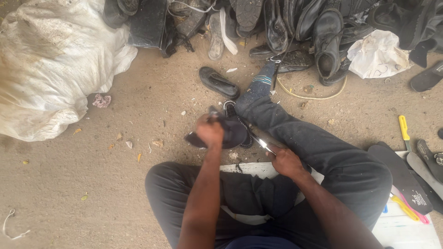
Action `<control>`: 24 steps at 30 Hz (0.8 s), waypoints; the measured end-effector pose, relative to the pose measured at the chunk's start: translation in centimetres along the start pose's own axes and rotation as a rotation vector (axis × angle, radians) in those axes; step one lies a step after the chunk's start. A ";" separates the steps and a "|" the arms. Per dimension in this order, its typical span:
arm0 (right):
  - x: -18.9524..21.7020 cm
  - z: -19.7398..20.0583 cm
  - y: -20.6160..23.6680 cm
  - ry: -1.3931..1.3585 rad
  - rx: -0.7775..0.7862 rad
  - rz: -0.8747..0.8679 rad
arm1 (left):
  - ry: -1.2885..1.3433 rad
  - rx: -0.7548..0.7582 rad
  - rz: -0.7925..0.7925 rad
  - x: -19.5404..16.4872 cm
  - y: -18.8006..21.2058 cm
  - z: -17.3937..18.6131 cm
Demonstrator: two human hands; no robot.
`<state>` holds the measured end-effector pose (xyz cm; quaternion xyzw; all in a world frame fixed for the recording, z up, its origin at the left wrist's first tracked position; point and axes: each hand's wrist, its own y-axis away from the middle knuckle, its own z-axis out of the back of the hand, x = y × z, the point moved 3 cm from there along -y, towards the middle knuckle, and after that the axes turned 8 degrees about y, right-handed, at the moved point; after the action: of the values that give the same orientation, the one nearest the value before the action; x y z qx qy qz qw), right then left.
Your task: The person sits on the ground and uses a knife to scrape and clean the soles of several black shoes. They handle the shoes one by one, turning them over to work on different parts of the soles and sides, then placing them aside.
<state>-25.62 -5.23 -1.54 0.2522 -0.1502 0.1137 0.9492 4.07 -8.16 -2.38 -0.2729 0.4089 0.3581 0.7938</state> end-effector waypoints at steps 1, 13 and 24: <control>0.1 0.4 0.2 -0.023 -0.021 0.025 | 0.578 -0.125 0.326 1.7 0.0 2.2; 0.0 -0.3 -1.3 -0.170 -0.020 0.188 | 0.859 0.980 -1.113 -36.0 21.2 -5.5; 0.3 0.9 -1.2 -0.215 -0.187 0.225 | -0.282 0.223 0.153 -2.3 7.0 -2.6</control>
<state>-25.21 -6.66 -1.25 0.1551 -0.2878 0.1772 0.9283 -3.59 -6.63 -2.78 -0.0986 0.3504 0.4045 0.8390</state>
